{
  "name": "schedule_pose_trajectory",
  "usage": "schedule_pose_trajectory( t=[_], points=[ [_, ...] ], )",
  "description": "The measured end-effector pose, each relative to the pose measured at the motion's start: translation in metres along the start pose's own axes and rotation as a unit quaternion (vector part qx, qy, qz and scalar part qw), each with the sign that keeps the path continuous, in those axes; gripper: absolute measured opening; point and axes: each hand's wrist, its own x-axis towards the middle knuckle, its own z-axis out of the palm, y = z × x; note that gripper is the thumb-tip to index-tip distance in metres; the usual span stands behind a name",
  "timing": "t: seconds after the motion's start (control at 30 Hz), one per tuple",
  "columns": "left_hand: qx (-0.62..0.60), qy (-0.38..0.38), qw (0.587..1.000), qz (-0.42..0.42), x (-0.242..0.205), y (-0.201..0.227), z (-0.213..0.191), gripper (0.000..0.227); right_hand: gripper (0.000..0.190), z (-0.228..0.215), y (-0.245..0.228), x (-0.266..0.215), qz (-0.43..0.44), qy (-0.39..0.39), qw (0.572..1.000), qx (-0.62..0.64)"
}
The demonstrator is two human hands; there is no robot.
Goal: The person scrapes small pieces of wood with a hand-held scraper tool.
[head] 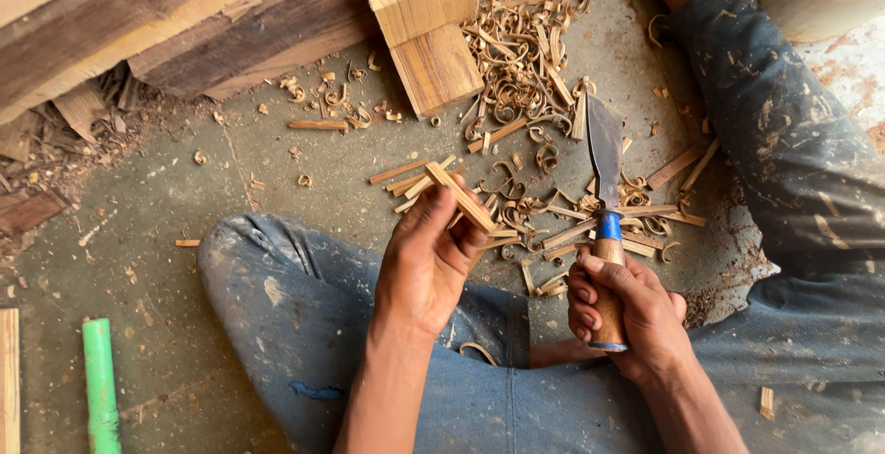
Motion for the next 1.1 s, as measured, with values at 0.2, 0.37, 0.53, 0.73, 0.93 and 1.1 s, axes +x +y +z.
schedule_pose_trajectory(
  t=[0.2,0.37,0.53,0.73,0.93,1.1],
  points=[
    [0.312,0.05,0.948,0.045,0.018,0.009,-0.001,0.033,0.021,-0.003,0.004,0.007,0.017,0.011,1.0,-0.014],
    [0.586,0.124,0.78,0.181,0.111,0.033,-0.019,0.028,0.024,0.004,0.006,0.0,-0.003,0.027,0.996,-0.082],
    [0.691,0.189,0.683,0.142,0.191,0.064,-0.021,0.019,0.041,0.01,0.008,-0.001,-0.007,0.095,0.974,-0.207],
    [0.72,0.243,0.647,0.06,0.218,0.09,-0.008,0.014,0.047,0.016,0.014,0.014,0.018,0.164,0.938,-0.305],
    [0.611,0.194,0.766,0.049,0.222,0.091,-0.036,0.015,0.046,0.048,0.013,0.018,0.049,0.183,0.923,-0.334],
    [0.544,0.168,0.817,0.093,0.207,0.087,-0.057,0.029,0.046,0.082,0.007,0.03,0.031,0.147,0.923,-0.354]
  ],
)
